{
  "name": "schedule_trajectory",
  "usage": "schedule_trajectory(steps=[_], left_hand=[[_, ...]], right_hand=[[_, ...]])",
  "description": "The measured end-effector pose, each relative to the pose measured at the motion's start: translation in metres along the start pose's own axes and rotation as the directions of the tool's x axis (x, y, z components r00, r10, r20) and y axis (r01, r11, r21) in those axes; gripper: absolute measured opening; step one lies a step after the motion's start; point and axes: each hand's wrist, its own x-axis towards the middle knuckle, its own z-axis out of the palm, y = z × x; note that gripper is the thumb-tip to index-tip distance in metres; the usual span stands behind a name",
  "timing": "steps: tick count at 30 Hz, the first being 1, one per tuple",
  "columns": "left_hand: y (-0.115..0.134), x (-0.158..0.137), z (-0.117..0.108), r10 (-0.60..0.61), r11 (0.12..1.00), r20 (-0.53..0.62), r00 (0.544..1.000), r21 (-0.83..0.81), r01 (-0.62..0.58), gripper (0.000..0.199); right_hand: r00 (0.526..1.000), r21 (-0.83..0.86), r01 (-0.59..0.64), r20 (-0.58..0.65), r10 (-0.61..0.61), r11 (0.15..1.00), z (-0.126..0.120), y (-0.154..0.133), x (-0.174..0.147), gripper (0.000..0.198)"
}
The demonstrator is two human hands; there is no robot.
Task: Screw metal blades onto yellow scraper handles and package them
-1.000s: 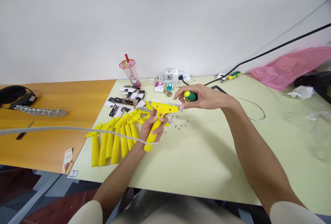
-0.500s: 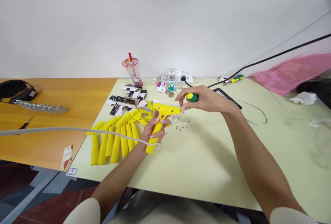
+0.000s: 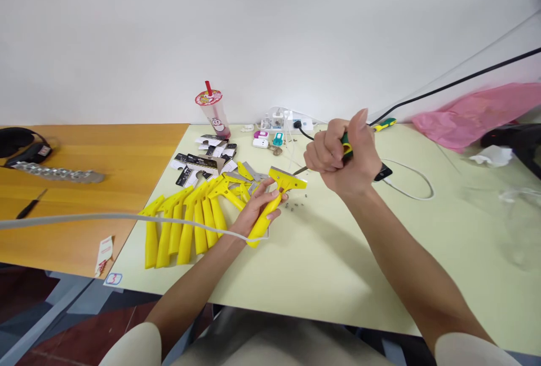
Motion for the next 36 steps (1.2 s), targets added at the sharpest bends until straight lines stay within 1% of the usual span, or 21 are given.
schedule_trajectory(steps=[4, 6, 12, 18, 26, 29, 33, 36], left_hand=[[-0.004, -0.001, 0.002, -0.012, 1.0, 0.022, 1.0, 0.021, 0.011, 0.049], [-0.004, -0.001, 0.002, -0.016, 1.0, 0.019, 1.0, 0.023, 0.016, 0.05], [-0.003, -0.003, 0.002, -0.037, 0.999, 0.004, 0.999, 0.034, 0.037, 0.052], [-0.003, -0.003, 0.003, -0.034, 0.998, -0.005, 0.999, 0.053, 0.034, 0.052], [-0.004, -0.002, 0.003, -0.037, 0.998, -0.03, 0.999, 0.058, 0.039, 0.05], [-0.003, -0.002, 0.003, -0.047, 0.997, -0.032, 0.998, 0.061, 0.048, 0.05], [-0.003, -0.001, 0.002, -0.063, 0.996, -0.033, 0.997, 0.058, 0.065, 0.05], [-0.003, -0.001, 0.002, -0.055, 0.997, -0.033, 0.998, 0.047, 0.057, 0.051]], right_hand=[[0.997, -0.009, -0.072, -0.028, 0.071, 0.997, 0.006, 0.012, -0.005, 0.066], [0.996, 0.021, -0.083, -0.039, 0.084, 0.996, 0.009, 0.017, -0.007, 0.066], [1.0, 0.165, -0.009, -0.013, 0.011, 0.986, 0.016, 0.024, -0.005, 0.074], [0.999, 0.238, 0.038, 0.019, -0.044, 0.971, 0.017, 0.029, -0.004, 0.069], [0.998, 0.211, 0.062, 0.015, -0.067, 0.975, 0.022, 0.033, -0.009, 0.069], [0.996, 0.214, 0.071, 0.034, -0.08, 0.974, 0.023, 0.034, -0.01, 0.068], [0.996, 0.199, 0.038, 0.073, -0.054, 0.979, 0.023, 0.034, -0.011, 0.069], [0.999, 0.156, 0.038, 0.011, -0.041, 0.987, 0.024, 0.038, -0.011, 0.066]])
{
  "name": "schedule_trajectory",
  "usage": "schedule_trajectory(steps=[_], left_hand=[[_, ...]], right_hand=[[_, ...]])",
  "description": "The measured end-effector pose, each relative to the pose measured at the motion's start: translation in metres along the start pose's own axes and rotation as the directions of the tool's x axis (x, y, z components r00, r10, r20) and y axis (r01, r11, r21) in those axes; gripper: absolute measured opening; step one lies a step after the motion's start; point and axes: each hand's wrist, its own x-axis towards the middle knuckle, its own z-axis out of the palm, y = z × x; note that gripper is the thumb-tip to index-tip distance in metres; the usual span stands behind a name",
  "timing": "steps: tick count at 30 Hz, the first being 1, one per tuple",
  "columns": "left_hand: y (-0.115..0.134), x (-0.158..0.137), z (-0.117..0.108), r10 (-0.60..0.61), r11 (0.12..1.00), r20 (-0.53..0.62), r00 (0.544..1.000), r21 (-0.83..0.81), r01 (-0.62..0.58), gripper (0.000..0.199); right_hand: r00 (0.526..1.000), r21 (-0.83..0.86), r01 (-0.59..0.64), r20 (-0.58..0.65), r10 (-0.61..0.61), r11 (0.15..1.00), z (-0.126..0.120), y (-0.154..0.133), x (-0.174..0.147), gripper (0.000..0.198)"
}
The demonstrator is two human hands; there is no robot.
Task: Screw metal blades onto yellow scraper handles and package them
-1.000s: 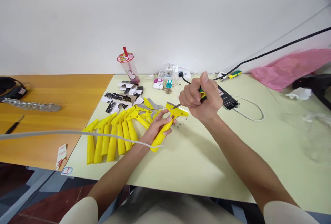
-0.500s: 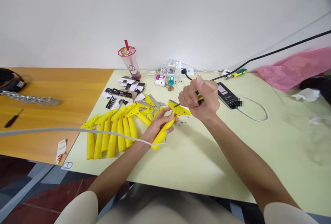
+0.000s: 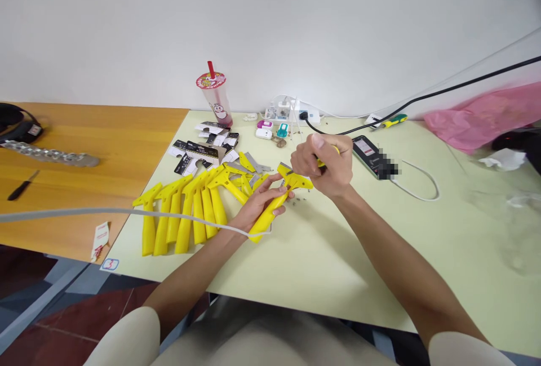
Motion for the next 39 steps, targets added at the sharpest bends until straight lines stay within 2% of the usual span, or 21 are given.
schedule_trajectory(steps=[3, 7, 10, 13, 18, 21, 24, 27, 29, 32, 39], left_hand=[[0.0, 0.001, 0.0, 0.036, 0.999, -0.032, 0.999, -0.035, -0.037, 0.054], [0.001, 0.003, -0.002, 0.12, 0.989, -0.079, 0.99, -0.08, -0.126, 0.059], [0.004, 0.004, -0.004, 0.167, 0.982, -0.074, 0.983, -0.074, -0.173, 0.06], [0.006, 0.003, -0.004, 0.193, 0.979, -0.083, 0.978, -0.049, -0.197, 0.06], [0.008, 0.001, -0.001, 0.265, 0.964, -0.104, 0.959, 0.009, -0.265, 0.061], [0.004, 0.001, 0.0, 0.27, 0.962, -0.086, 0.959, 0.056, -0.266, 0.061], [0.0, 0.001, 0.0, 0.249, 0.968, -0.08, 0.965, 0.06, -0.245, 0.063], [0.001, 0.001, 0.0, 0.243, 0.97, -0.113, 0.964, 0.012, -0.243, 0.063], [0.004, 0.002, -0.001, 0.245, 0.969, -0.134, 0.96, -0.007, -0.248, 0.063], [0.009, 0.002, 0.0, 0.258, 0.966, -0.147, 0.955, 0.003, -0.26, 0.062], [0.013, -0.001, 0.004, 0.277, 0.961, -0.141, 0.95, 0.043, -0.274, 0.062]], right_hand=[[0.996, -0.06, 0.024, -0.088, -0.029, 0.998, 0.001, 0.01, -0.001, 0.052], [0.996, -0.138, 0.081, -0.036, -0.087, 0.987, 0.0, 0.027, -0.002, 0.032], [0.992, -0.231, 0.128, 0.052, -0.119, 0.965, -0.004, 0.031, -0.001, 0.04], [0.991, -0.298, 0.115, 0.098, -0.089, 0.948, -0.007, 0.03, 0.002, 0.038], [0.995, -0.416, 0.087, -0.017, -0.103, 0.905, -0.009, 0.029, 0.0, 0.051], [0.99, -0.487, 0.087, -0.052, -0.128, 0.869, -0.009, 0.026, 0.0, 0.052], [0.994, -0.515, 0.105, 0.087, -0.07, 0.851, -0.014, 0.013, 0.003, 0.043], [0.956, -0.57, 0.138, 0.29, 0.041, 0.81, -0.021, -0.005, 0.009, 0.036], [0.931, -0.578, 0.125, 0.348, 0.105, 0.806, -0.025, -0.014, 0.011, 0.037], [0.934, -0.554, 0.092, 0.336, 0.121, 0.828, -0.029, -0.021, 0.013, 0.034], [0.966, -0.559, 0.138, 0.257, 0.012, 0.817, -0.029, -0.014, 0.012, 0.04]])
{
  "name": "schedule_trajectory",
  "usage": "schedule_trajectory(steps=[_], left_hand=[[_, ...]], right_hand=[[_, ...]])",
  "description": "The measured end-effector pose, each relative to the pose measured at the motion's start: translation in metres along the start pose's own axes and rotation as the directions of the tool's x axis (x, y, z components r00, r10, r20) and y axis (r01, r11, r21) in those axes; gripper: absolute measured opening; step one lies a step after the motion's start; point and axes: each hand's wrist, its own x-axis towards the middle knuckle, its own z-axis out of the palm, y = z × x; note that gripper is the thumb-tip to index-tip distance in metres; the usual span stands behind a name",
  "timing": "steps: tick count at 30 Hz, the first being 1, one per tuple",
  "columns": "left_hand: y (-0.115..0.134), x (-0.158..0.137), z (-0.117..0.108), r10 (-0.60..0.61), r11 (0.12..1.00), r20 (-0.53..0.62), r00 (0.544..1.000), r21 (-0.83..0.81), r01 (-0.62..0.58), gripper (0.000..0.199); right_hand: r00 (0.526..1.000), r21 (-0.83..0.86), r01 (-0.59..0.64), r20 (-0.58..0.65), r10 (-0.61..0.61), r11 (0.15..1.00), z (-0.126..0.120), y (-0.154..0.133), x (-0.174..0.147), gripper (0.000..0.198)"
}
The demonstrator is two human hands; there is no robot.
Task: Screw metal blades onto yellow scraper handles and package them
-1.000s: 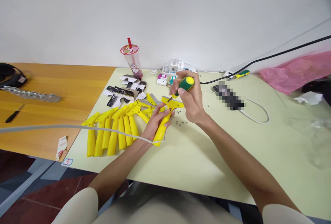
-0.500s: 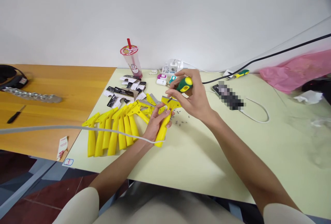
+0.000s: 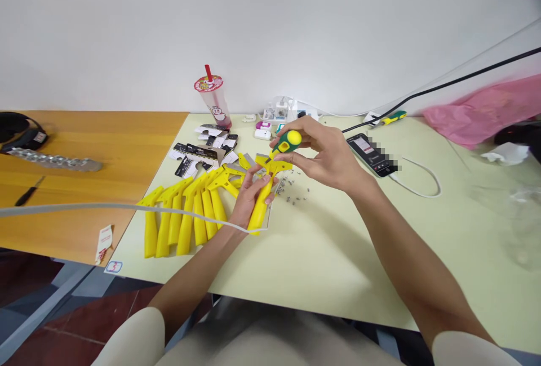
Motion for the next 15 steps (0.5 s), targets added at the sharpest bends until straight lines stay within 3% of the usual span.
schedule_trajectory(steps=[7, 15], left_hand=[[-0.001, -0.004, 0.001, 0.022, 0.997, 0.028, 0.999, 0.071, -0.024, 0.061], [-0.002, -0.003, 0.002, 0.049, 0.992, 0.042, 0.998, 0.112, -0.053, 0.063]], right_hand=[[1.0, -0.02, -0.016, -0.009, 0.016, 1.0, -0.005, -0.006, 0.0, 0.046], [0.999, -0.07, -0.006, 0.035, 0.008, 0.998, -0.018, -0.035, 0.002, 0.031]])
